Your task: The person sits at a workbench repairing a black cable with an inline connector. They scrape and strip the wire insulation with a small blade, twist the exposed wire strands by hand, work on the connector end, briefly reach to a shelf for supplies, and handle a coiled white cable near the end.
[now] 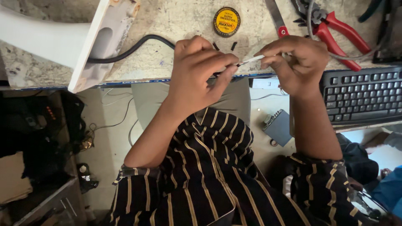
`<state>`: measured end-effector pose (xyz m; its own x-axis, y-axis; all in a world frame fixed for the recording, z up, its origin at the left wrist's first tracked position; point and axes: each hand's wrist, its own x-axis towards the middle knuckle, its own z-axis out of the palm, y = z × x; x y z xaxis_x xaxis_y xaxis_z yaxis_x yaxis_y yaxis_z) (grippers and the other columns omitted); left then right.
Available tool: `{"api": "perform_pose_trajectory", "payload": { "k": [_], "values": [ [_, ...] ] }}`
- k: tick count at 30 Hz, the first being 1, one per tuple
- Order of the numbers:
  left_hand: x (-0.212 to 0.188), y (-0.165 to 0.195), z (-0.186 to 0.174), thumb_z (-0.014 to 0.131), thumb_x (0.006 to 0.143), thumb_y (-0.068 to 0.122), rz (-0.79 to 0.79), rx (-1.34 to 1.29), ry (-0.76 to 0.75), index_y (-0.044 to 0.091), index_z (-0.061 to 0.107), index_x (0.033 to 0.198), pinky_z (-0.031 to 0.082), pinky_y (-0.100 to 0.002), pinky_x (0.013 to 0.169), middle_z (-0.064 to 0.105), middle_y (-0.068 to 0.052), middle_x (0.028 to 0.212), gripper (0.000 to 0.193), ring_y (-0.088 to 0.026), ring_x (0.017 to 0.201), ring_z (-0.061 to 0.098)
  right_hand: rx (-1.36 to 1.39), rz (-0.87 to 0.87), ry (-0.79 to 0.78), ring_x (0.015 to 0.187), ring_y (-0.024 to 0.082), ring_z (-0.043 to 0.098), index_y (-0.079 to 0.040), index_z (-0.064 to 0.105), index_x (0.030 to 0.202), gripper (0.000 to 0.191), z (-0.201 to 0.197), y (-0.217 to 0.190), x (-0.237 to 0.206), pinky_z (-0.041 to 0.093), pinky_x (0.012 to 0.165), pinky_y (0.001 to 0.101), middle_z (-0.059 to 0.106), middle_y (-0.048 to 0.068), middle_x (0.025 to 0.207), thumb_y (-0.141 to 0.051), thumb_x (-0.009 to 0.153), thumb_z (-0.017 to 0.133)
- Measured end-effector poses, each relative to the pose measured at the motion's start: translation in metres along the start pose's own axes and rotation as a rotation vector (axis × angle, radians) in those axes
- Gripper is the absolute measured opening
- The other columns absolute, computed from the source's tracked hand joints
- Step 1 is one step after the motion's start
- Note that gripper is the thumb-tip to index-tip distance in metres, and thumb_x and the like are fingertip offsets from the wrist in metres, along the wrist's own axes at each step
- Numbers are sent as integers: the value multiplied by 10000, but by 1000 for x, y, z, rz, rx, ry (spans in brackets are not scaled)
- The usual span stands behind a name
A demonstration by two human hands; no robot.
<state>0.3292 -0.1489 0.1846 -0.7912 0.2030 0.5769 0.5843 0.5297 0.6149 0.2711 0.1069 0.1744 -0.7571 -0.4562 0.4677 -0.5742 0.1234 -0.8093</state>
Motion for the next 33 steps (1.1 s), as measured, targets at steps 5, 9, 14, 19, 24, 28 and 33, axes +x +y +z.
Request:
{"api": "perform_pose_trajectory", "payload": {
  "k": [5,9,14,19,24,28,33],
  "values": [
    [5,0,4,795,949,194,12,10,-3,133,734,1038,339,-386,944,726,34,924,124,-183,977,559,-60,-28,-6,777,179,739,74,685,1048,67,-1,2,1,583,704,250,739,183,912,39,1053,743],
    [6,2,4,787,965,188,7,8,-30,122,723,1055,340,-390,962,711,33,964,128,-191,994,549,-4,12,-25,794,178,741,73,683,1053,81,-1,4,-1,592,727,255,740,183,931,15,1082,732],
    [7,2,4,796,955,193,-8,-15,-23,128,724,1056,334,-395,944,701,38,951,140,-195,982,537,93,35,-23,802,176,736,84,663,1048,92,-1,3,-1,599,734,263,734,184,943,20,1085,718],
    [5,1,7,802,958,193,-28,-28,-3,141,723,1112,328,-383,944,710,41,949,181,-186,977,536,87,73,-43,789,176,728,84,673,1040,73,0,1,0,587,723,265,732,183,941,30,1064,716],
    [2,-1,8,829,947,199,-19,-45,-7,146,666,1299,313,-374,933,705,52,901,392,-170,934,510,91,94,-77,831,169,731,81,664,1074,63,-2,3,0,591,759,262,738,177,983,40,1060,710],
    [2,-2,9,823,976,212,14,-40,-8,173,632,1369,320,-360,946,734,94,929,439,-154,925,491,143,126,-92,862,159,741,77,654,1108,49,-5,5,-1,606,775,260,739,166,1018,58,1072,682],
    [3,-2,9,823,972,206,23,-12,-9,156,648,1359,313,-360,932,712,76,906,428,-165,926,489,120,92,-107,839,148,733,74,658,1090,70,-5,4,2,597,751,251,739,148,993,80,1038,705]
  ]
}}
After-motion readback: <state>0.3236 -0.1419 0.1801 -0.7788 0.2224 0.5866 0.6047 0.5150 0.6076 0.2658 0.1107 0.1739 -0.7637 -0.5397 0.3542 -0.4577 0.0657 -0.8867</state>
